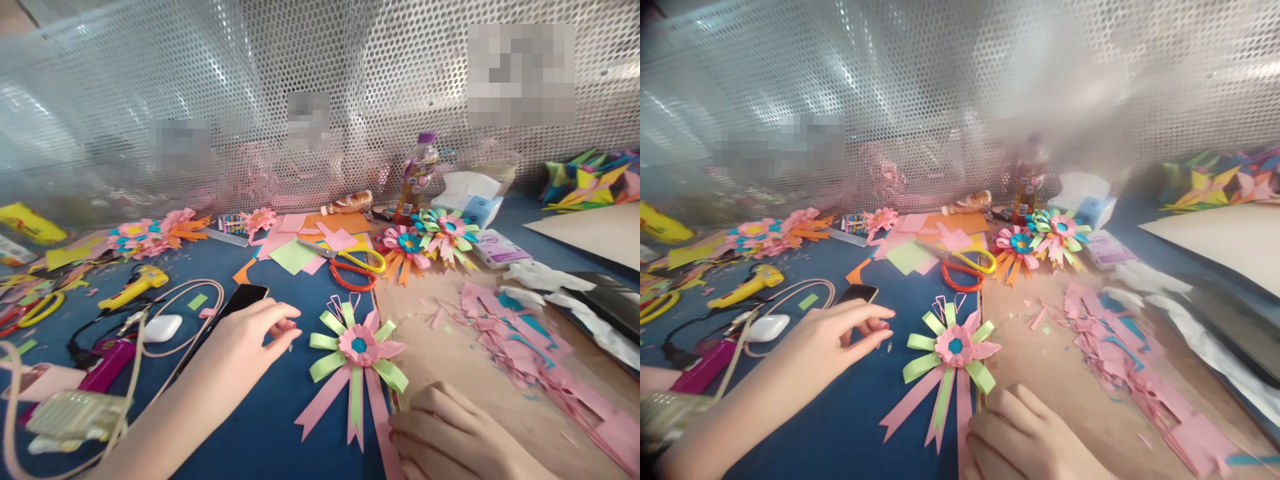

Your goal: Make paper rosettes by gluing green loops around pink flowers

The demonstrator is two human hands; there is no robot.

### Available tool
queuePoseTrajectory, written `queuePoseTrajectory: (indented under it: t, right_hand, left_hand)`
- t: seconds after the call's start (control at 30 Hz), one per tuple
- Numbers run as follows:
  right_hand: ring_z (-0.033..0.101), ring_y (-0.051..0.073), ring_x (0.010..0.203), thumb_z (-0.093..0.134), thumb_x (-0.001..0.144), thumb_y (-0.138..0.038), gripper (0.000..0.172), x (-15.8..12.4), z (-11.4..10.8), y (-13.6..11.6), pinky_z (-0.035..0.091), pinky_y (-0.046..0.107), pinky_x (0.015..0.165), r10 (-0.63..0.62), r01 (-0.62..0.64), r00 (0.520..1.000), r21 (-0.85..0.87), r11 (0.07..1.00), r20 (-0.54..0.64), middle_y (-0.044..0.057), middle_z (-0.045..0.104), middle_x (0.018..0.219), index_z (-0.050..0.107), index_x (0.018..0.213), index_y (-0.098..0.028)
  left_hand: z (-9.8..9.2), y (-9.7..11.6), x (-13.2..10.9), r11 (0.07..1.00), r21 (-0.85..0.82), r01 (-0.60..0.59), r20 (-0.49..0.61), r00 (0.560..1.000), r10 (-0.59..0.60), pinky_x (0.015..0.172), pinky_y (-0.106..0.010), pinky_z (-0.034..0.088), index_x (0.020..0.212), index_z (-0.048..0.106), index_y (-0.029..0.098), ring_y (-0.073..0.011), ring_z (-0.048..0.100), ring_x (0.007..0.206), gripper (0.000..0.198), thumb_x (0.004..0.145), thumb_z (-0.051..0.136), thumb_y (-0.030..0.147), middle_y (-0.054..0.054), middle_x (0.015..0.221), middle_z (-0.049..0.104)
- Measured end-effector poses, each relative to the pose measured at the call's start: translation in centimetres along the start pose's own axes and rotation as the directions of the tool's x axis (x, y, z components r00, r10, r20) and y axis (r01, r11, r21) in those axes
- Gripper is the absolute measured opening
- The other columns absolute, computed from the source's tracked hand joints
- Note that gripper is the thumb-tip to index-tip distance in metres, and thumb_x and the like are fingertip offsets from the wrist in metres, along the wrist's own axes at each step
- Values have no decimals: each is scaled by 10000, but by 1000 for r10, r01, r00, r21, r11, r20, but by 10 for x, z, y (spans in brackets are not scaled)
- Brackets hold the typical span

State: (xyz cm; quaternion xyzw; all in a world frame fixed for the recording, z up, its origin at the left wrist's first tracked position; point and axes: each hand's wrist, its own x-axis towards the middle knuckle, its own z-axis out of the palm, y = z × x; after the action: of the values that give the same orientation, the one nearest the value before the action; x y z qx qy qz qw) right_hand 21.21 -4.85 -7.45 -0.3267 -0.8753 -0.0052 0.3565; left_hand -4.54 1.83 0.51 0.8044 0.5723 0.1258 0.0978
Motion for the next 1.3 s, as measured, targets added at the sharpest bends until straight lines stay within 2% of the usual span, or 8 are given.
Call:
queuePoseTrajectory:
  t: [0.17,0.33,0.5,0.63,0.77,0.9,1.1,1.3]
  right_hand:
    - [573,128,640,408,935,-176,320,-2,4,0,458,253,644,-15,15,1000,-12,1000,-19,11,609,605,653,730,-198]
    - [571,131,664,388,940,-171,332,-7,6,1,454,261,668,12,-12,1000,22,1000,12,14,611,623,646,734,-200]
    - [572,128,672,438,934,-190,280,-10,6,2,450,260,695,-22,22,1000,7,1000,19,7,607,627,631,731,-197]
    - [575,134,693,429,939,-193,293,-10,4,2,448,264,707,1,-2,999,28,1000,39,14,610,636,632,728,-197]
    - [569,141,708,407,948,-199,314,-9,2,2,443,272,719,5,-6,999,34,999,41,23,617,644,640,737,-198]
    - [564,142,712,432,941,-199,302,-7,0,2,438,275,734,-12,11,999,16,1000,52,24,618,647,640,723,-196]
    - [555,139,721,348,962,-202,383,-4,-2,2,432,269,728,29,-33,999,95,995,38,29,617,647,649,725,-197]
    - [561,143,723,340,957,-195,388,-4,-2,3,437,270,732,45,-49,998,92,995,47,34,613,639,638,708,-195]
  left_hand:
    - [6,12,1,988,-154,4,23,1000,-1,573,-175,470,929,657,221,-86,592,591,153,800,577,237,32,745,653]
    - [26,31,-1,967,-254,-2,103,994,29,562,-176,443,889,674,205,-88,574,604,134,829,560,241,15,737,619]
    - [46,41,-1,975,-222,8,152,988,27,568,-196,409,764,678,192,-95,554,594,140,833,557,207,8,727,619]
    - [44,37,-1,994,-106,9,183,983,10,543,-213,385,804,676,203,-107,529,566,141,849,548,240,10,710,612]
    - [29,27,1,977,-74,-201,233,949,213,615,-216,417,1042,641,285,-114,560,675,213,875,530,213,11,853,597]
    - [23,23,6,899,-60,-435,259,863,435,755,-245,439,980,645,260,-141,553,881,218,911,466,156,-8,978,573]
    - [29,28,11,868,31,-495,245,846,473,769,-299,450,912,649,203,-173,542,877,167,906,484,173,-33,959,599]
    - [30,32,8,892,61,-447,239,875,422,724,-314,440,878,618,175,-180,554,802,95,886,524,187,-13,840,633]
